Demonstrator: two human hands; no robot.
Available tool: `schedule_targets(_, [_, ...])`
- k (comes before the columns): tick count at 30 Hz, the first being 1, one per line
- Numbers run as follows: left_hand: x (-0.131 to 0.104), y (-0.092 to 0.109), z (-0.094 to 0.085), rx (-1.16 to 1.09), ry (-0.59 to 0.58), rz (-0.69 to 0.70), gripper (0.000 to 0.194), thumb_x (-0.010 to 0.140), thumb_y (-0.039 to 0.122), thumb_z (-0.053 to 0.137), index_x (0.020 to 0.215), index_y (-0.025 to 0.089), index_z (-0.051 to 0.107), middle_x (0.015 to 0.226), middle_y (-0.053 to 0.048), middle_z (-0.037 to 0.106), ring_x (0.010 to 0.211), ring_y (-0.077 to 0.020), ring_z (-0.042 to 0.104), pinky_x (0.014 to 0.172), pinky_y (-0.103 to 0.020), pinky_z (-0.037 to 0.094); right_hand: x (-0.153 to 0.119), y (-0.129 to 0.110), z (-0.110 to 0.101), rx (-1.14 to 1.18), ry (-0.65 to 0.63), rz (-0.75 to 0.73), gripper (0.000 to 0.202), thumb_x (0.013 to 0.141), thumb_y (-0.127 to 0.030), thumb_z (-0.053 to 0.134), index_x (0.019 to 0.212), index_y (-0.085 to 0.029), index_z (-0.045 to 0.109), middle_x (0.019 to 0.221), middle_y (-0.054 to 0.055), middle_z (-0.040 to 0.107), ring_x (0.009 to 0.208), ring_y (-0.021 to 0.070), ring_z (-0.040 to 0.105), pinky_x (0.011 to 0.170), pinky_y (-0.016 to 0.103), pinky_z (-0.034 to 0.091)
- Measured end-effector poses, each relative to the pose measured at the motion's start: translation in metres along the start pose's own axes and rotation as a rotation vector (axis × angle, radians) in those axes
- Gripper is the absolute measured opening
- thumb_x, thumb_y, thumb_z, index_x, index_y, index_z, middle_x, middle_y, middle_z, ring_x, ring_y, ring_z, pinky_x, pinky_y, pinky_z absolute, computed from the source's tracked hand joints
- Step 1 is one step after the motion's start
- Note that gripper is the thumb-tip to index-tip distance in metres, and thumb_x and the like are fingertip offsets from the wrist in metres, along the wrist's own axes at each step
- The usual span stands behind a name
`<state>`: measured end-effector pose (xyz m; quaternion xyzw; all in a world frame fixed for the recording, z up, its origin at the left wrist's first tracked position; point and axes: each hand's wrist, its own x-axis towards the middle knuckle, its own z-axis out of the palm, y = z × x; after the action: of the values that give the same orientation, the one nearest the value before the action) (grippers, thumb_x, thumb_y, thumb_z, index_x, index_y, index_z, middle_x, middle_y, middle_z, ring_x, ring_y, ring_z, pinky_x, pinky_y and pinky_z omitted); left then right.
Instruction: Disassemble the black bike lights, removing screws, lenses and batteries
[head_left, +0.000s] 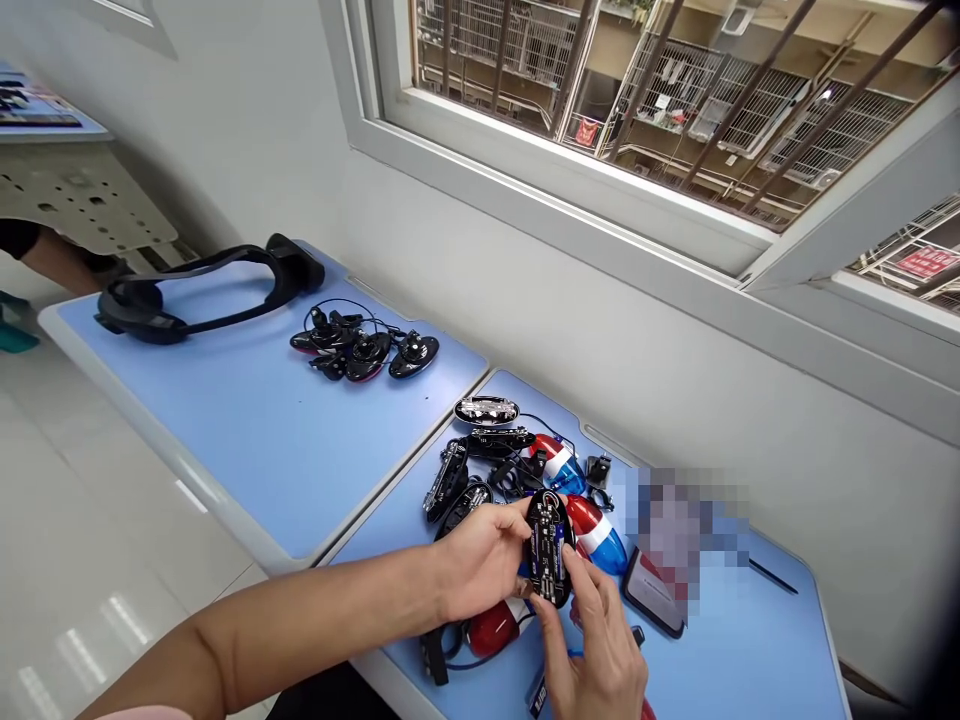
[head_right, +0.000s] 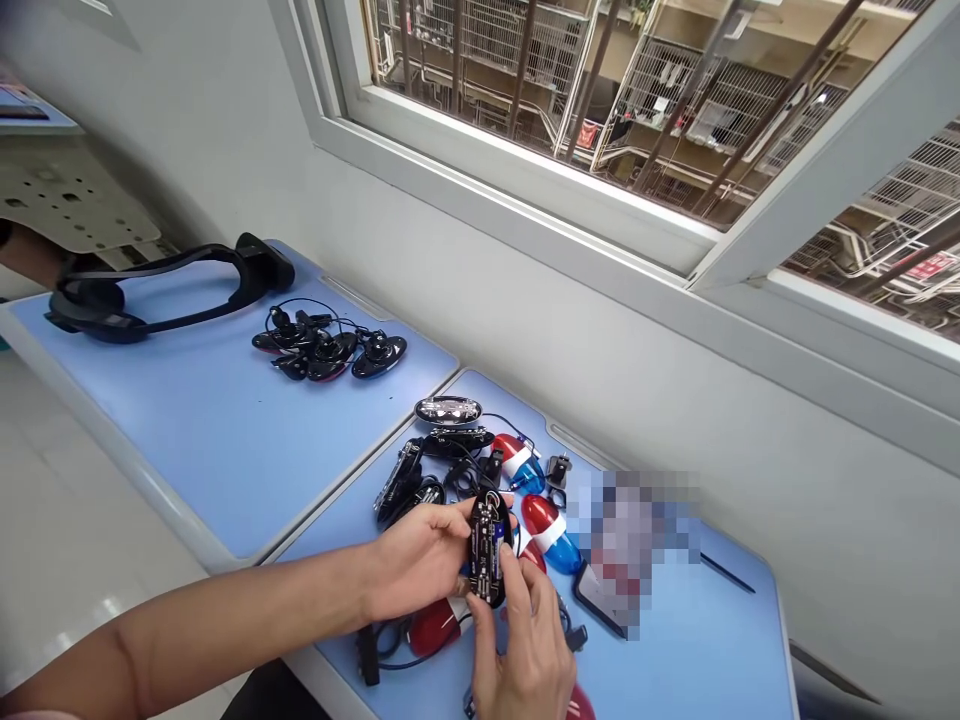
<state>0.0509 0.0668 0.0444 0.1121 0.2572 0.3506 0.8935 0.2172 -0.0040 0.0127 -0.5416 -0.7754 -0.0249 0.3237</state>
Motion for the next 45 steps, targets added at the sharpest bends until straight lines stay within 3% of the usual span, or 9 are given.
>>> schedule_targets(9, [0.0, -0.004, 0.001, -0.004, -0.025, 0.018, 0.053, 0.071, 0.017, 0.051, 0.124, 0.021, 0.055, 0.103, -0.007, 0.064, 0.089, -0.0235, 0.059, 0.069, -0.032, 0.038, -0.003, 0.0, 0.002, -0.02, 0.016, 0.02, 0.042, 0.096, -0.029, 0.059, 0.137, -0.021, 0.055, 0.114, 0.012, 0.066, 0.098, 0.023, 0.069, 0.07, 0.029, 0.059])
schedule_targets(21, [0.004, -0.01, -0.002, -0.059, 0.083, 0.05, 0.066, 0.054, 0.01, 0.05, 0.119, 0.019, 0.059, 0.101, -0.007, 0.065, 0.084, -0.022, 0.059, 0.068, -0.032, 0.042, -0.003, -0.002, 0.005, -0.046, 0.045, -0.013, 0.039, 0.097, -0.027, 0.058, 0.136, -0.02, 0.056, 0.114, 0.012, 0.066, 0.1, 0.0219, 0.069, 0.065, 0.025, 0.056])
schedule_targets(24, [0.004, -0.01, -0.003, -0.026, 0.063, 0.072, 0.071, 0.05, 0.006, 0.05, 0.119, 0.018, 0.061, 0.096, -0.006, 0.066, 0.084, -0.0208, 0.06, 0.067, -0.03, 0.043, -0.001, 0.002, 0.003, 0.012, 0.054, -0.02, 0.042, 0.096, -0.027, 0.059, 0.137, -0.02, 0.055, 0.113, 0.012, 0.067, 0.1, 0.0222, 0.068, 0.068, 0.026, 0.058])
schedule_targets(26, [0.0, -0.007, -0.002, 0.02, -0.007, 0.06, 0.068, 0.054, 0.006, 0.052, 0.12, 0.018, 0.062, 0.093, -0.006, 0.066, 0.081, -0.0195, 0.061, 0.066, -0.029, 0.045, 0.003, 0.003, -0.003, 0.095, 0.029, 0.003, 0.041, 0.095, -0.028, 0.059, 0.135, -0.02, 0.054, 0.113, 0.012, 0.067, 0.1, 0.0223, 0.068, 0.074, 0.029, 0.059])
schedule_targets(28, [-0.005, -0.003, -0.001, 0.106, -0.062, 0.05, 0.057, 0.07, 0.01, 0.056, 0.126, 0.02, 0.06, 0.096, -0.007, 0.066, 0.081, -0.0197, 0.062, 0.066, -0.029, 0.048, 0.008, 0.003, -0.012, 0.198, -0.037, 0.088, 0.039, 0.096, -0.029, 0.058, 0.133, -0.021, 0.054, 0.113, 0.011, 0.067, 0.097, 0.0216, 0.068, 0.076, 0.031, 0.06])
schedule_targets(31, [-0.011, 0.001, 0.001, 0.23, -0.048, 0.069, 0.051, 0.092, 0.027, 0.058, 0.142, 0.026, 0.049, 0.107, -0.009, 0.066, 0.09, -0.022, 0.065, 0.07, -0.033, 0.054, 0.016, 0.0, -0.025, 0.304, -0.087, 0.181, 0.035, 0.096, -0.03, 0.057, 0.13, -0.022, 0.055, 0.109, 0.009, 0.067, 0.092, 0.0198, 0.068, 0.073, 0.03, 0.059])
schedule_targets(37, [-0.01, -0.001, 0.0, 0.318, 0.037, 0.077, 0.079, 0.089, 0.037, 0.07, 0.155, 0.03, 0.028, 0.093, -0.004, 0.065, 0.064, -0.0126, 0.063, 0.054, -0.024, 0.055, 0.022, -0.002, -0.036, 0.411, -0.075, 0.091, 0.032, 0.097, -0.021, 0.052, 0.128, -0.021, 0.06, 0.106, 0.009, 0.069, 0.095, 0.0194, 0.067, 0.078, 0.031, 0.058])
schedule_targets(41, [-0.01, -0.003, 0.0, 0.462, 0.075, 0.132, 0.081, 0.087, 0.041, 0.072, 0.156, 0.029, 0.029, 0.081, 0.0, 0.06, 0.057, -0.0094, 0.057, 0.05, -0.02, 0.051, 0.027, 0.0, -0.04, 0.317, -0.013, 0.055, 0.019, 0.094, -0.013, 0.056, 0.108, -0.02, 0.066, 0.09, 0.006, 0.07, 0.08, 0.0167, 0.065, 0.068, 0.028, 0.053])
schedule_targets(45, [-0.013, -0.004, 0.0, 0.547, 0.065, 0.162, 0.074, 0.089, 0.042, 0.069, 0.153, 0.029, 0.035, 0.085, -0.001, 0.06, 0.055, -0.0067, 0.053, 0.044, -0.014, 0.042, 0.035, 0.001, -0.045, 0.121, -0.057, -0.058, 0.009, 0.094, -0.016, 0.058, 0.098, -0.018, 0.066, 0.084, 0.004, 0.07, 0.074, 0.0158, 0.061, 0.062, 0.026, 0.046])
